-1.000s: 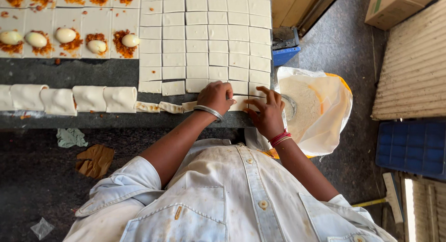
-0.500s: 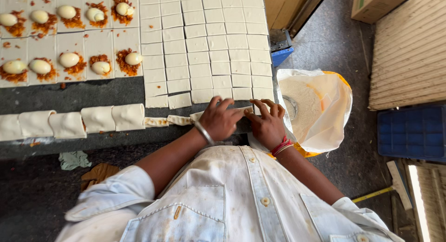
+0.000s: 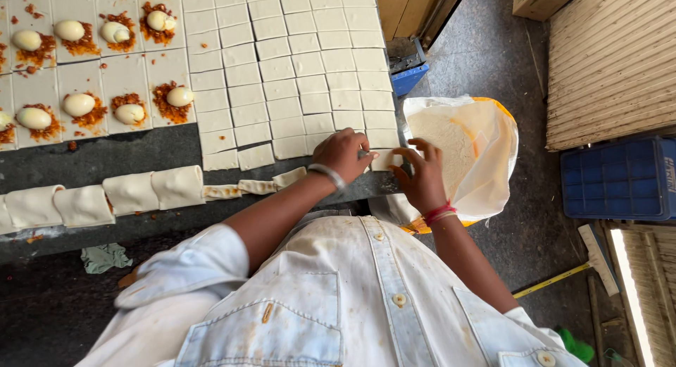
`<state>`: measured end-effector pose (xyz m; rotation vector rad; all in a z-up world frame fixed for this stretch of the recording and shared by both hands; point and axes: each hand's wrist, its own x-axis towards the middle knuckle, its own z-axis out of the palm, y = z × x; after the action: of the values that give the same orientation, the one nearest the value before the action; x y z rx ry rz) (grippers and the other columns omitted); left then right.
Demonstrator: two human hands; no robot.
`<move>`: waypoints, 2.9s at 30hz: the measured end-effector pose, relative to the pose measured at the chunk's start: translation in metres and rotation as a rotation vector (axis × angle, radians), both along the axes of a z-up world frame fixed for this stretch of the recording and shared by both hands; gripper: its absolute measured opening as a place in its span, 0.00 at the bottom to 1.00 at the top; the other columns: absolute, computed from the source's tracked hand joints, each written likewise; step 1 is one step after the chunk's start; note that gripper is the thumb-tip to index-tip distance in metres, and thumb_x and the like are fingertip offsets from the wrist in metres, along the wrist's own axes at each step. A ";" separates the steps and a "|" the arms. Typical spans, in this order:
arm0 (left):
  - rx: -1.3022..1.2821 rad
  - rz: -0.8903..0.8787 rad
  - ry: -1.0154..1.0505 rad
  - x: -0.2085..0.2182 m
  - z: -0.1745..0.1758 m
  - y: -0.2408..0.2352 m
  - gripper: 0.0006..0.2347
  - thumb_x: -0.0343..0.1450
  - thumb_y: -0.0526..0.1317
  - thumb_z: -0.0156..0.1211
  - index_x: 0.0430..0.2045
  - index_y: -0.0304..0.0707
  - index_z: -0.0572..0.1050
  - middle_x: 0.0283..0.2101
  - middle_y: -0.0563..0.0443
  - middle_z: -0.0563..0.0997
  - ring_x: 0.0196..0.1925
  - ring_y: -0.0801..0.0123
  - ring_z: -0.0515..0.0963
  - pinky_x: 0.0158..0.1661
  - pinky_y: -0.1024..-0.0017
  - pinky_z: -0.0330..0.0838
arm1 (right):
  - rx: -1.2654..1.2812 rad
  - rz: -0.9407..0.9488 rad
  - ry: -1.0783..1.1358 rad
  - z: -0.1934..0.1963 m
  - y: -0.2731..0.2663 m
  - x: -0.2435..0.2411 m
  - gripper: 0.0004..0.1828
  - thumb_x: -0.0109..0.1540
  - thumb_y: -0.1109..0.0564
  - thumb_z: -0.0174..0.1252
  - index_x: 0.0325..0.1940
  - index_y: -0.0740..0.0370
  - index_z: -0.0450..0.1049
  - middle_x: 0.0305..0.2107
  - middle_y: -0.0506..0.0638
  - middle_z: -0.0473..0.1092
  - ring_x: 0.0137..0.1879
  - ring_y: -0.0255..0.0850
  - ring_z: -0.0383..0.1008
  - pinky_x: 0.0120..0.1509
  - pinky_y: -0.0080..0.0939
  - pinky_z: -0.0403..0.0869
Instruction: The person places a boiled egg on a square piece of dough that already has a filling of spiced mixture. They then fold the dough over the egg and filling to create a sealed triangular pastry. The person repeats this process for multiple items arranged on a large table.
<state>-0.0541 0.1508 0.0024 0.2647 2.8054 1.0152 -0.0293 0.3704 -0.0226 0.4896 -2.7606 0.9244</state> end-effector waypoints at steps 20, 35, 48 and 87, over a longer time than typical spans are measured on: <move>-0.174 -0.286 0.562 0.042 -0.030 0.026 0.12 0.61 0.36 0.67 0.37 0.43 0.79 0.35 0.48 0.84 0.51 0.56 0.81 0.51 0.56 0.74 | 0.159 0.352 0.307 0.001 0.022 0.000 0.17 0.56 0.61 0.68 0.50 0.58 0.81 0.51 0.50 0.73 0.57 0.50 0.70 0.59 0.50 0.71; -0.060 0.041 0.256 -0.023 -0.029 0.003 0.13 0.63 0.47 0.74 0.34 0.44 0.78 0.37 0.49 0.77 0.49 0.55 0.76 0.49 0.55 0.71 | -0.154 0.008 -0.228 -0.009 -0.004 -0.069 0.21 0.53 0.60 0.72 0.48 0.64 0.76 0.28 0.53 0.77 0.32 0.43 0.78 0.39 0.41 0.76; -0.092 -0.017 0.235 -0.036 -0.022 0.013 0.18 0.58 0.40 0.76 0.40 0.46 0.78 0.43 0.50 0.76 0.52 0.56 0.73 0.52 0.58 0.67 | -0.003 0.169 -0.267 0.000 -0.011 -0.086 0.11 0.52 0.63 0.69 0.38 0.61 0.78 0.33 0.54 0.78 0.40 0.48 0.80 0.46 0.44 0.78; -0.050 0.029 0.233 -0.004 -0.029 -0.060 0.06 0.61 0.41 0.75 0.24 0.49 0.83 0.39 0.60 0.82 0.53 0.64 0.74 0.54 0.61 0.64 | 0.158 0.136 -0.284 -0.014 -0.079 -0.091 0.17 0.47 0.56 0.77 0.35 0.63 0.81 0.28 0.55 0.78 0.35 0.48 0.80 0.41 0.44 0.77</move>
<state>-0.0578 0.0908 -0.0268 0.3580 3.0461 0.9759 -0.1205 0.2913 -0.0367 0.6233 -3.1086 0.8677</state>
